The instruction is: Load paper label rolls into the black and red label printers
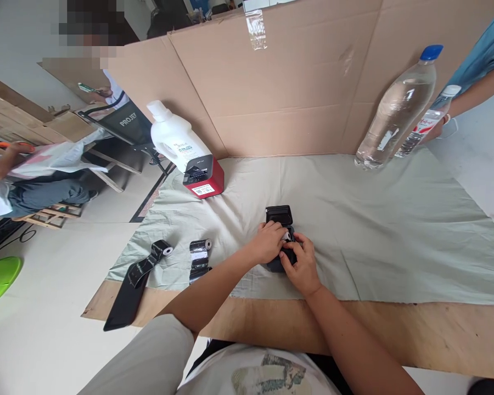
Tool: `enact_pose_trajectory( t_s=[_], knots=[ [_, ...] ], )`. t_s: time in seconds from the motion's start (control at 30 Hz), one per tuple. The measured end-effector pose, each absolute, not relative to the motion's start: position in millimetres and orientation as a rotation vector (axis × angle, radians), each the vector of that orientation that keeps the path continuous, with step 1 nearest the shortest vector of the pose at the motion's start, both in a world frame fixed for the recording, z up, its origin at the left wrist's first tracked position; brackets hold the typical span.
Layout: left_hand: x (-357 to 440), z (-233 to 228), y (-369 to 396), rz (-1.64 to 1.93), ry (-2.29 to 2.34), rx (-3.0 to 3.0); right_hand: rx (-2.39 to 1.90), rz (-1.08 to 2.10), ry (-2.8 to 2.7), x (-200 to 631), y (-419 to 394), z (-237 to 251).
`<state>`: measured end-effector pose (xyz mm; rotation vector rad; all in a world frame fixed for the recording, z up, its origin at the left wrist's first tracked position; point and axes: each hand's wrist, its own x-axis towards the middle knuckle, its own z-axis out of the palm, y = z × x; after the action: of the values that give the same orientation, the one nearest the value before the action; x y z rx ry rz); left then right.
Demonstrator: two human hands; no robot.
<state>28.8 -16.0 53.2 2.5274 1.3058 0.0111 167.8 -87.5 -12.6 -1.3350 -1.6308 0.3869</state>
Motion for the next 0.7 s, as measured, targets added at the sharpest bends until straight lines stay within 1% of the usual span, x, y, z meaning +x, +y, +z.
enact_pose_trajectory(
  t_s=[0.1,0.43,0.7],
  knots=[
    [27,52,-16,0.064,1.264,2.513,-1.339,0.378,-1.631,168,-88,-12],
    [14,38,-19,0.540,1.221,2.081,-1.332,0.384,-1.626,167,-89,-12],
    [19,49,-21,0.467,1.311,2.286,-1.277,0.248,-1.646,169,-87,0]
  ],
)
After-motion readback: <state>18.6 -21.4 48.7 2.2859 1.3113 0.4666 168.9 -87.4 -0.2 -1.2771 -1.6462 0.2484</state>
